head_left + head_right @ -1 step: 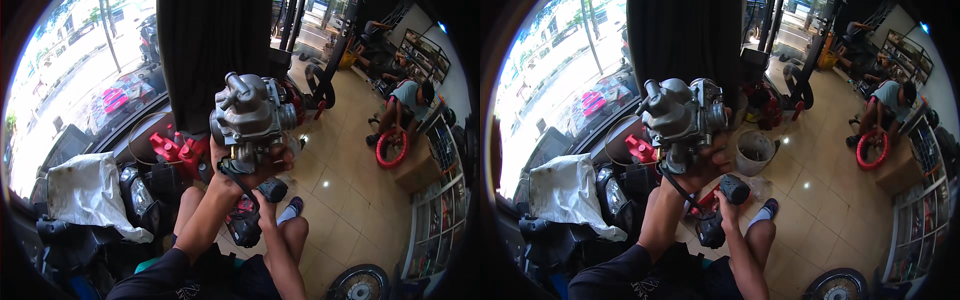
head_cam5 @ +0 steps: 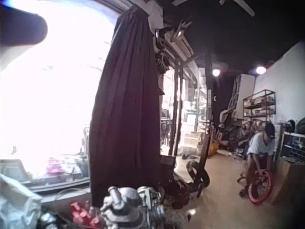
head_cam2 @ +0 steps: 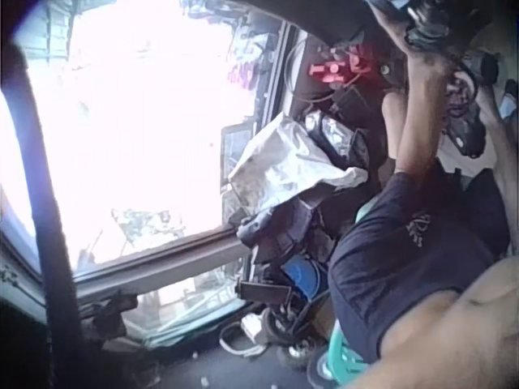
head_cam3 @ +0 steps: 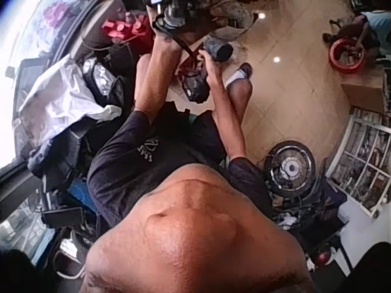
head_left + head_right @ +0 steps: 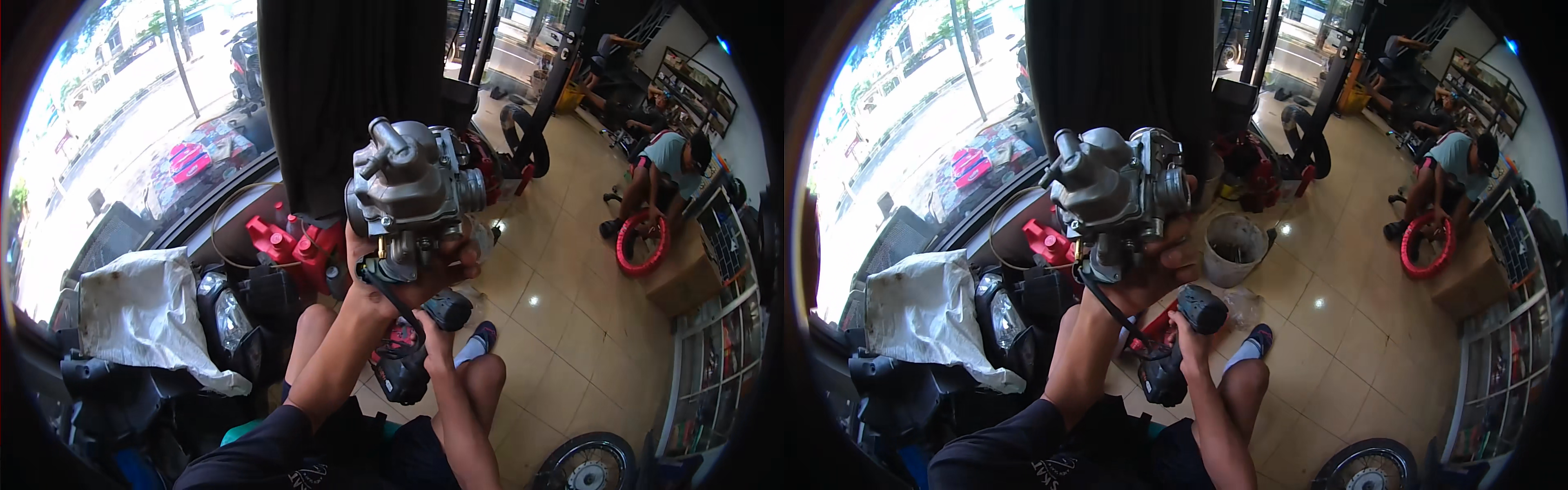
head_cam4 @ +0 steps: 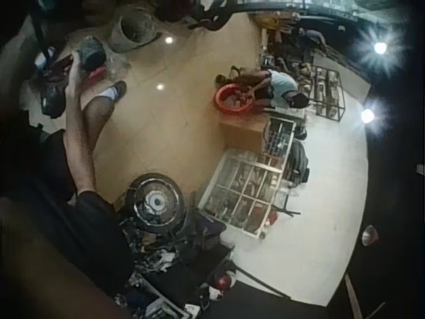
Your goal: Repairing a motorcycle and cleaning/assembling its carburetor.
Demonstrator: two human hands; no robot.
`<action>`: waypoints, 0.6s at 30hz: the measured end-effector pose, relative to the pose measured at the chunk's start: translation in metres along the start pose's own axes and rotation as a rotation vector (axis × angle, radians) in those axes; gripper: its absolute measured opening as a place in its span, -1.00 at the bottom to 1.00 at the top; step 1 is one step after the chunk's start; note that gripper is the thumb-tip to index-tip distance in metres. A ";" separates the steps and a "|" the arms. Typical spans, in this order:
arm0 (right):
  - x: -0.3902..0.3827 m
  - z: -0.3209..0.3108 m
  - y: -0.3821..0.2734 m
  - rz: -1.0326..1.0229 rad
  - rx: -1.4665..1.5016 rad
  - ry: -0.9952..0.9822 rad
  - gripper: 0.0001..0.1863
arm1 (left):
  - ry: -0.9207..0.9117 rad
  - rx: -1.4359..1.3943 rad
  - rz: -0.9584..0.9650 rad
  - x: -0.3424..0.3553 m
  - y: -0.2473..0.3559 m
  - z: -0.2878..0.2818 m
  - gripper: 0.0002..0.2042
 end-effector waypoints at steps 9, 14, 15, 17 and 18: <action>-0.004 0.000 -0.014 -0.042 0.001 0.025 -0.88 | -0.487 -0.123 -0.035 -0.009 0.007 0.011 -0.28; 0.005 -0.004 0.000 -0.013 0.026 -0.028 -0.89 | -0.289 -0.073 0.120 -0.013 0.010 0.010 -0.38; 0.008 -0.003 0.000 -0.041 -0.012 -0.051 -0.90 | -0.155 -0.102 0.155 -0.013 0.012 0.002 -0.44; 0.010 -0.003 0.000 -0.065 -0.054 -0.079 -0.91 | -0.093 -0.111 0.164 -0.014 0.013 0.003 -0.48; 0.010 -0.004 0.001 -0.052 -0.047 -0.072 -0.91 | 0.010 -0.122 0.160 -0.015 0.012 -0.004 -0.52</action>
Point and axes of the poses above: each hand's wrist, its own x-axis towards the middle knuckle, its own z-axis out of the palm, y = z × x, the point moved 9 cm from there along x, towards the middle knuckle, and after that the axes turned 15 degrees about -z, right-handed, at the moved point
